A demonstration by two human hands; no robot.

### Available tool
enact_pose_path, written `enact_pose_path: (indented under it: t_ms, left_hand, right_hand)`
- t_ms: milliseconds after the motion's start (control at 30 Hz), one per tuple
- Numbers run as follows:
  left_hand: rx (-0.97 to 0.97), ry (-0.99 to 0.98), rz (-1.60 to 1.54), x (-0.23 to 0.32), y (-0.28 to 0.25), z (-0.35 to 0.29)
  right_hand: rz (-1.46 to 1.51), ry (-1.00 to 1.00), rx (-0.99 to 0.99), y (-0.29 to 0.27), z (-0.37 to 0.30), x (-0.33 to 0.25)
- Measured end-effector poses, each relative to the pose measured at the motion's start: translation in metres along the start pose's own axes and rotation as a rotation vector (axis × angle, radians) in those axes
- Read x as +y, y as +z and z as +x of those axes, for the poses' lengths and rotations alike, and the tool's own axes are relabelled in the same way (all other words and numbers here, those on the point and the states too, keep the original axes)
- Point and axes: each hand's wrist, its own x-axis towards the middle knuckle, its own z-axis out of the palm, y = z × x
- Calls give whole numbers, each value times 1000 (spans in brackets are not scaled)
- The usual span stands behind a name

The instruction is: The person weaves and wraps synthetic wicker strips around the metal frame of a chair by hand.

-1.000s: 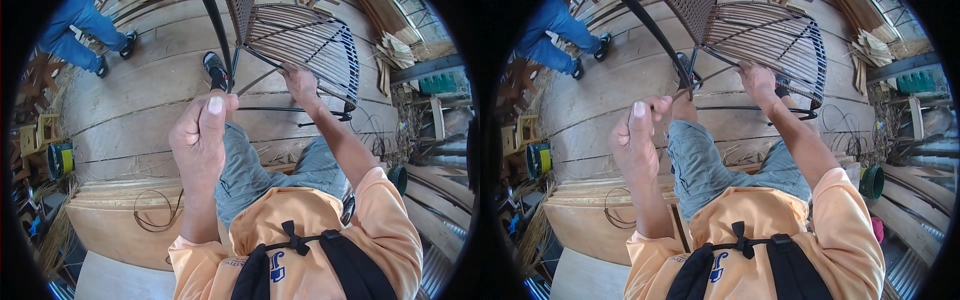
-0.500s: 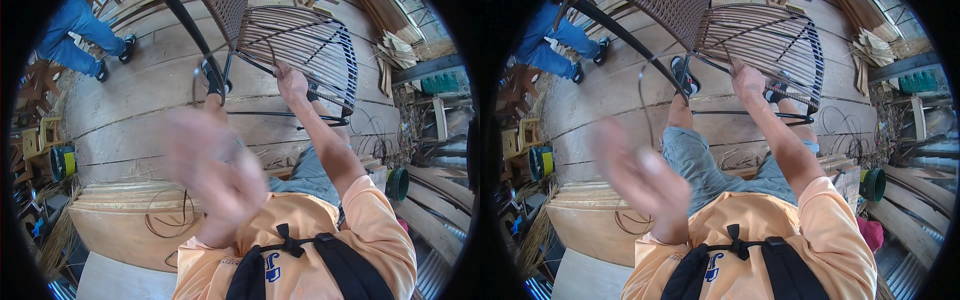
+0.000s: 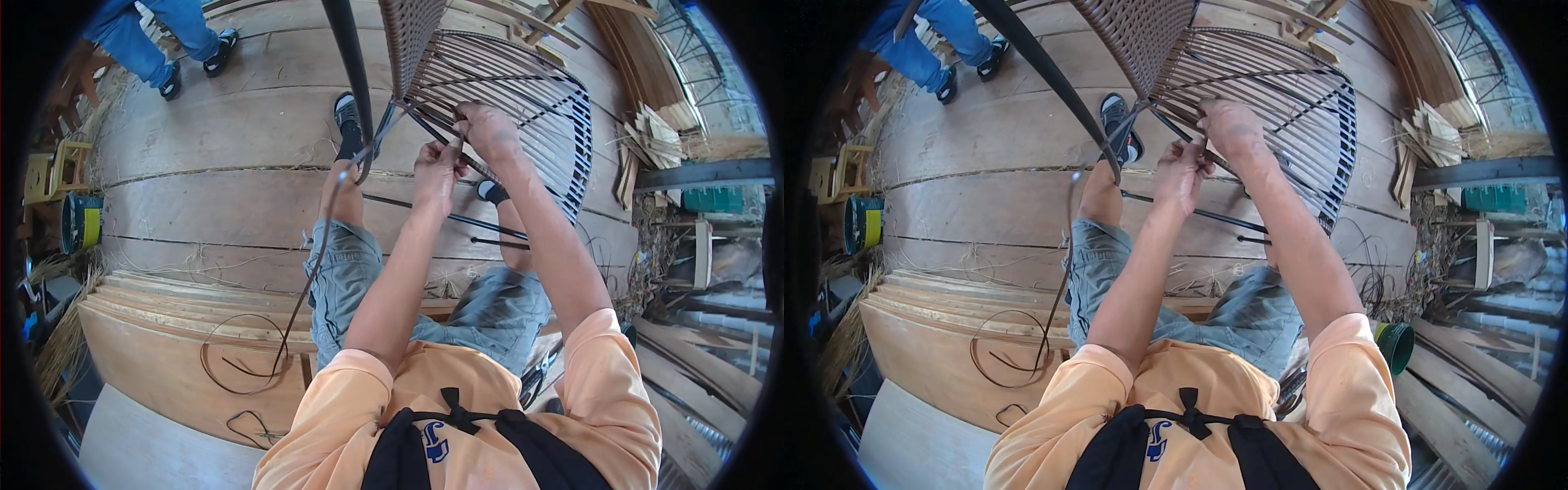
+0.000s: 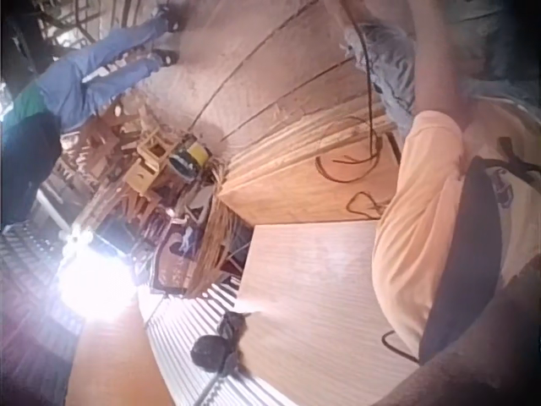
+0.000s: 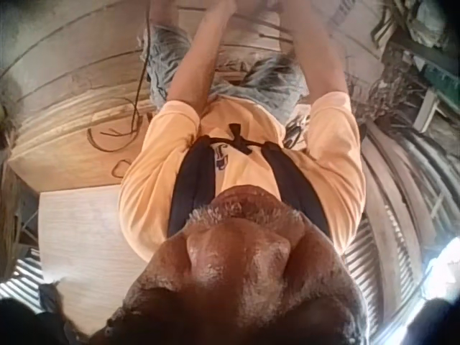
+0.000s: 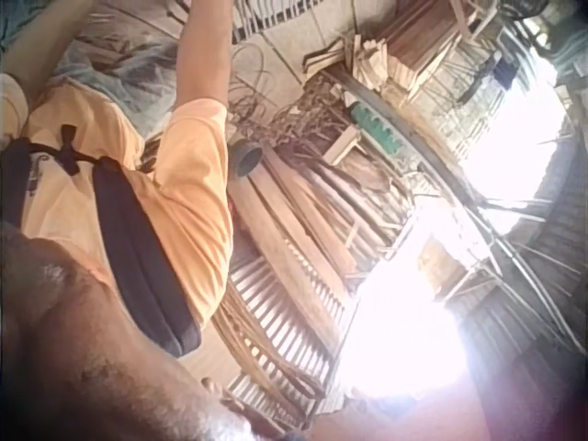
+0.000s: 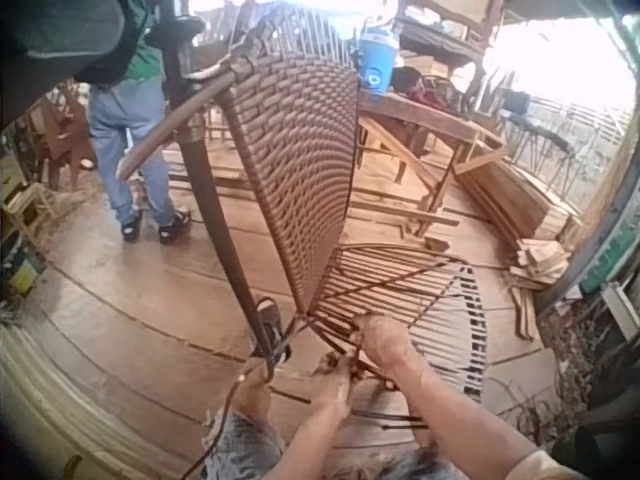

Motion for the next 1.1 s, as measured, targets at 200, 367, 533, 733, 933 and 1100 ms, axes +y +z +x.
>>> enact_pose_path:
  t_ms: [200,367,533,733,933,1100]
  left_hand:
    - [69,196,511,3,17,-1]
    - [147,314,311,-9,29,2]
    - [95,137,338,-1,12,9]
    - [81,128,609,-1,10,7]
    - [6,15,604,7,0,5]
    - [-40,286,630,-17,-17,24]
  right_hand:
    - [192,-145,285,18,17,22]
    - [51,-233,188,12,1,6]
    - [11,-82,100,3,-6,-5]
    - [309,-139,220,33,6,24]
    - [237,-165,275,31,-3,10]
    - [413,-49,162,17,-1,-1]
